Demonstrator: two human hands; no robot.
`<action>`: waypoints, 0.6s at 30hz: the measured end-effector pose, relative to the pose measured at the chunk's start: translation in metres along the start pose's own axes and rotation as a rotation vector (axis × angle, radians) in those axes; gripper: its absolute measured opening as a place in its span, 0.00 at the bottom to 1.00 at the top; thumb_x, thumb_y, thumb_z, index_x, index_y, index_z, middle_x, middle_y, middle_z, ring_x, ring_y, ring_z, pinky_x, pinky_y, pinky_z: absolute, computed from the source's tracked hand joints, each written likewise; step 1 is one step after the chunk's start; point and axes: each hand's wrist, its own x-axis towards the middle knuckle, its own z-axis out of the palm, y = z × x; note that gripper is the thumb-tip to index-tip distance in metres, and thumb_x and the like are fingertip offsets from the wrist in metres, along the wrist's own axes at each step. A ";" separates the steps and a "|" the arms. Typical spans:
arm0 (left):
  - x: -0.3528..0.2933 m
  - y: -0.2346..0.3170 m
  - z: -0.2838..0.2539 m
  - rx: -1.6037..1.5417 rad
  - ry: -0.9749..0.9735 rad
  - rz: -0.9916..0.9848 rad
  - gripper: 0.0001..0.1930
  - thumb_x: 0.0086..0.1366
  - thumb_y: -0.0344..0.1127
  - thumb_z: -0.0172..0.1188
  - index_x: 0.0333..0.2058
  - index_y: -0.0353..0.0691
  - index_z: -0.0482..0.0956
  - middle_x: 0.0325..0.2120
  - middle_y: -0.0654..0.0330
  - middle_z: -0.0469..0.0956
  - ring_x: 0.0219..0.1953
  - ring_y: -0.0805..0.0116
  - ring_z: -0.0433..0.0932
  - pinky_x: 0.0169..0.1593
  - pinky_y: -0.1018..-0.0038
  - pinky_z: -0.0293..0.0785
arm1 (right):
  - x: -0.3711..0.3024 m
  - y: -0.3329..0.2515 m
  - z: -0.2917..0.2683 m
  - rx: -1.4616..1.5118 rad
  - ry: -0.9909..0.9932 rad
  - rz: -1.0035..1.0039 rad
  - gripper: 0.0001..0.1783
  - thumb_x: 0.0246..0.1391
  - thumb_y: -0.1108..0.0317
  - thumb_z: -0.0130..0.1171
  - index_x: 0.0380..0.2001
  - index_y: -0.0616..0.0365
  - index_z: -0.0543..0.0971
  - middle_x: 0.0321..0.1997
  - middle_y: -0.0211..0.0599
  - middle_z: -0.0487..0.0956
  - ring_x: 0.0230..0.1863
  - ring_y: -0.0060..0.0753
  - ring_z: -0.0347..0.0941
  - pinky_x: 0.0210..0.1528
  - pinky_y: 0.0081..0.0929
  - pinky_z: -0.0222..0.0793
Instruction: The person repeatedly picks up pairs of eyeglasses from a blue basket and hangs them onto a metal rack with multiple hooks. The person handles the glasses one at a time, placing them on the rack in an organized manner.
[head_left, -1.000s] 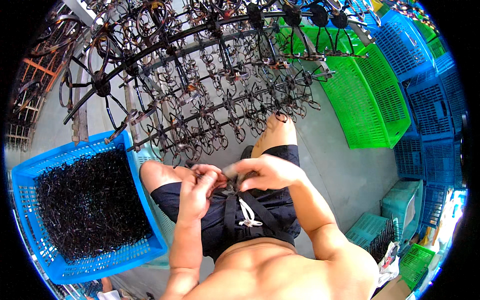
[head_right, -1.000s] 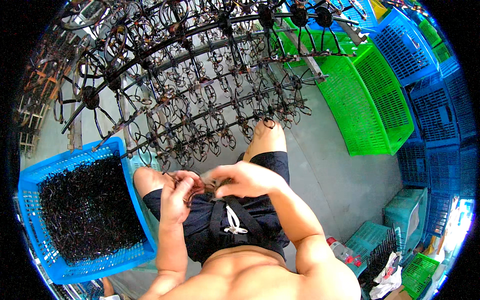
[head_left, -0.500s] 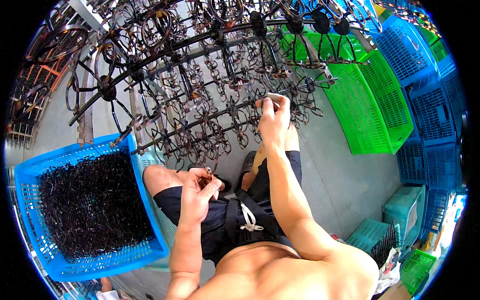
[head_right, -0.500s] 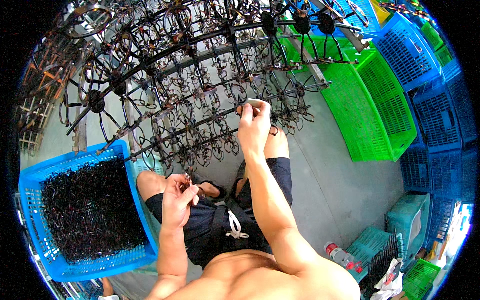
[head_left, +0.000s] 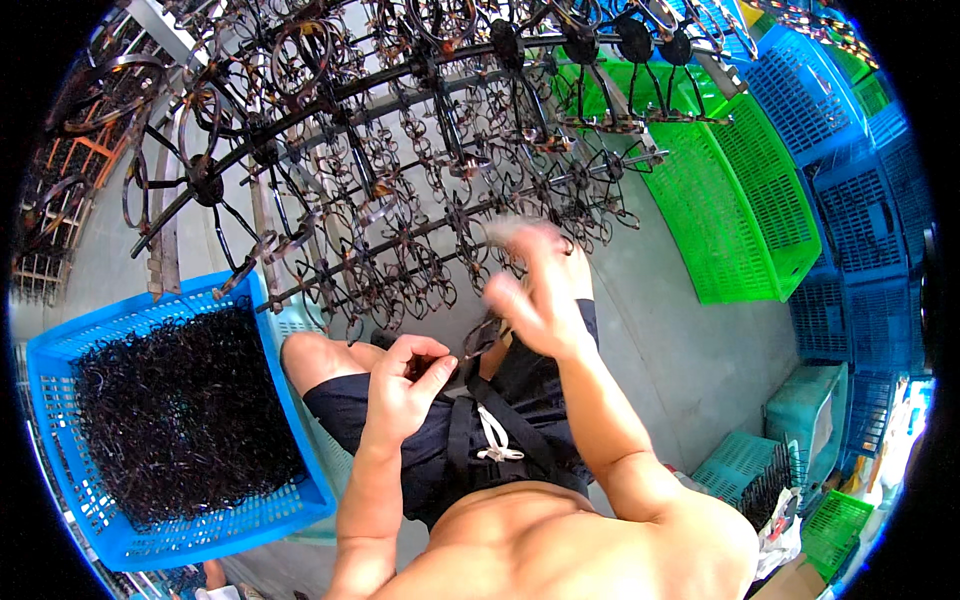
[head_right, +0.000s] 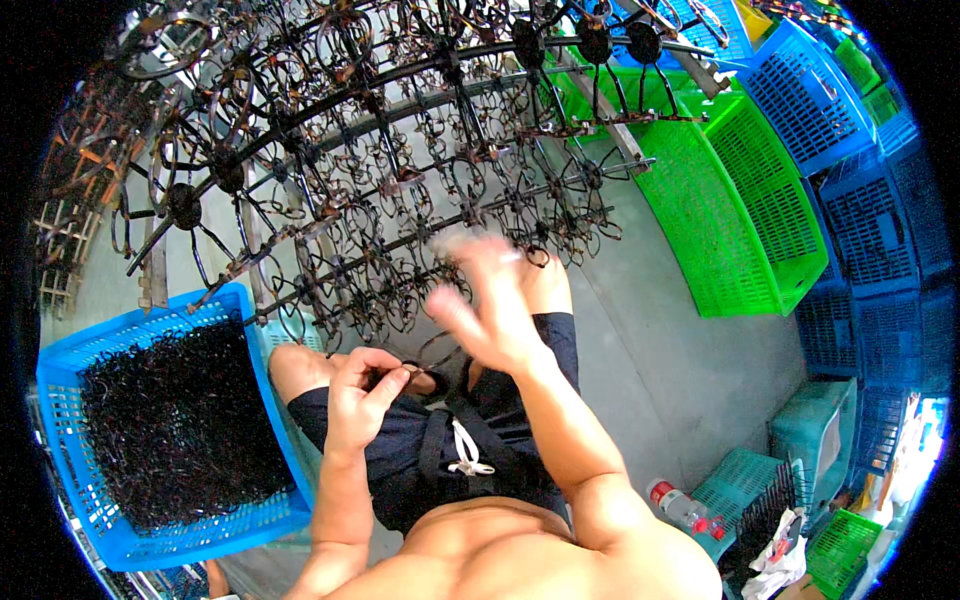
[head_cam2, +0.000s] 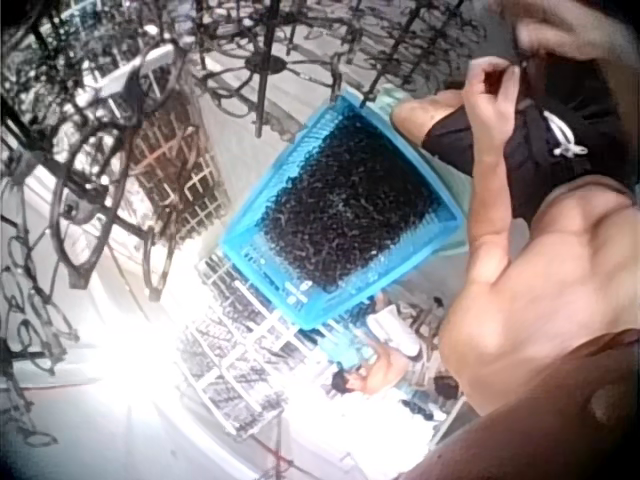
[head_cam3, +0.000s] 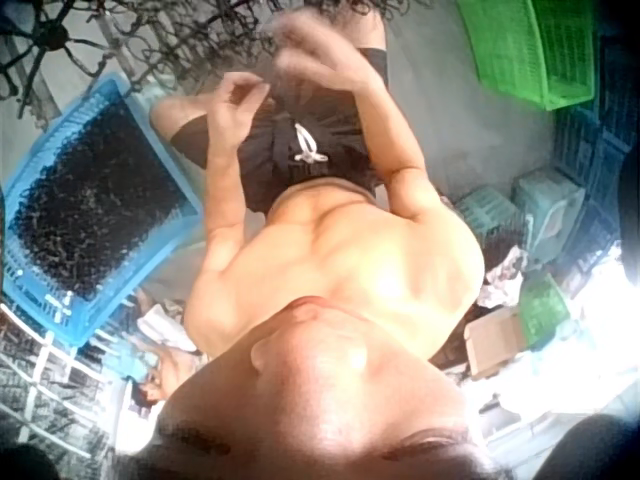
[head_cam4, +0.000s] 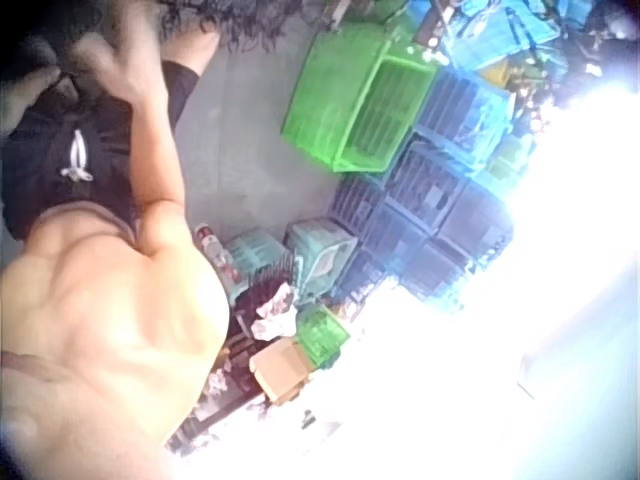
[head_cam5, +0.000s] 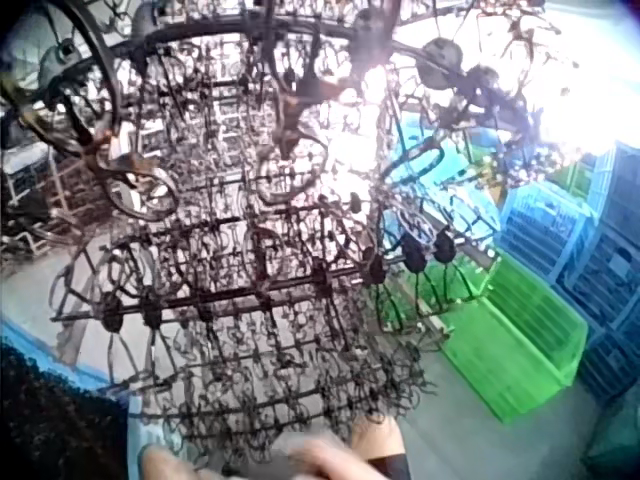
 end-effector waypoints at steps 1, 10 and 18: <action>0.000 0.001 0.000 -0.039 -0.005 -0.012 0.06 0.58 0.24 0.59 0.33 0.36 0.72 0.24 0.68 0.73 0.23 0.83 0.68 0.27 0.85 0.65 | -0.005 -0.011 -0.007 0.313 -0.322 0.029 0.22 0.48 0.66 0.60 0.47 0.61 0.71 0.42 0.43 0.74 0.41 0.36 0.70 0.45 0.32 0.66; -0.003 0.007 0.004 -0.141 0.050 0.003 0.11 0.69 0.32 0.42 0.48 0.40 0.58 0.18 0.59 0.72 0.13 0.82 0.58 0.17 0.86 0.53 | 0.004 0.069 -0.028 0.681 0.669 0.428 0.06 0.57 0.70 0.51 0.36 0.59 0.72 0.25 0.30 0.74 0.14 0.16 0.64 0.13 0.14 0.54; -0.013 0.012 -0.016 0.522 0.029 0.116 0.12 0.67 0.32 0.46 0.44 0.35 0.73 0.28 0.61 0.77 0.26 0.76 0.72 0.26 0.85 0.67 | 0.045 0.075 -0.018 0.632 0.607 0.706 0.06 0.57 0.68 0.48 0.34 0.60 0.68 0.24 0.31 0.73 0.10 0.16 0.59 0.09 0.17 0.53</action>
